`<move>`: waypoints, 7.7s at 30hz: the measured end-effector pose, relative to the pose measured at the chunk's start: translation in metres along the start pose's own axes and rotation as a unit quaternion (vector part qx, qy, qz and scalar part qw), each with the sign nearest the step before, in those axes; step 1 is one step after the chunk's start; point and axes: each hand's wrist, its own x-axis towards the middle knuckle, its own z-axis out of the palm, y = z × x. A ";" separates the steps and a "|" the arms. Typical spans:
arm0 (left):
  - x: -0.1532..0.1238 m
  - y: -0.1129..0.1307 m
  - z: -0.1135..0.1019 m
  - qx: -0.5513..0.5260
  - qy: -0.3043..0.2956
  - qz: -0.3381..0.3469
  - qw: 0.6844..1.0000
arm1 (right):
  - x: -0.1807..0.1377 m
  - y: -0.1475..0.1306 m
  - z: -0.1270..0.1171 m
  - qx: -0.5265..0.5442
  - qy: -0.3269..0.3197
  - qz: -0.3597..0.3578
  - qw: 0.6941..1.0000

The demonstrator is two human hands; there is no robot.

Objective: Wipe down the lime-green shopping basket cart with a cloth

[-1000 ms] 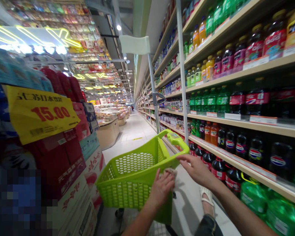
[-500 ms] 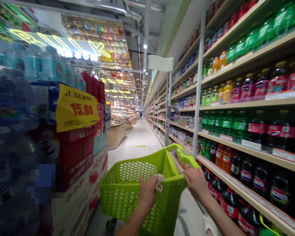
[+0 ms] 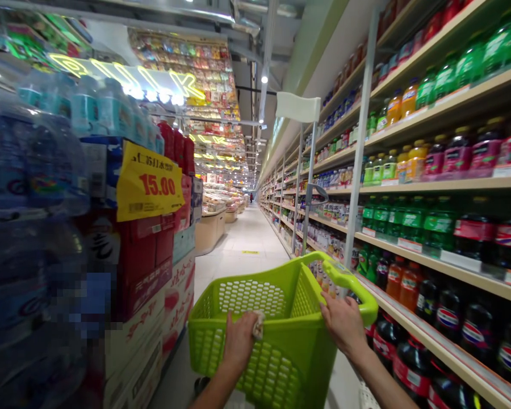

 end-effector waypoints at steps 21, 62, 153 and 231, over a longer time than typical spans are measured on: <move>-0.002 -0.002 0.027 0.038 0.031 0.073 0.996 | -0.014 -0.071 0.025 0.043 -0.074 -0.076 0.993; -0.019 -0.036 -0.001 0.047 0.000 -0.009 0.999 | -0.033 -0.072 0.040 0.108 0.052 -0.049 0.992; -0.036 -0.027 0.044 0.082 -0.090 0.170 0.978 | -0.087 -0.038 0.090 0.252 -0.048 0.085 0.963; -0.071 0.027 0.100 0.116 -0.115 0.424 0.891 | -0.099 0.020 0.098 0.332 -0.028 0.137 0.933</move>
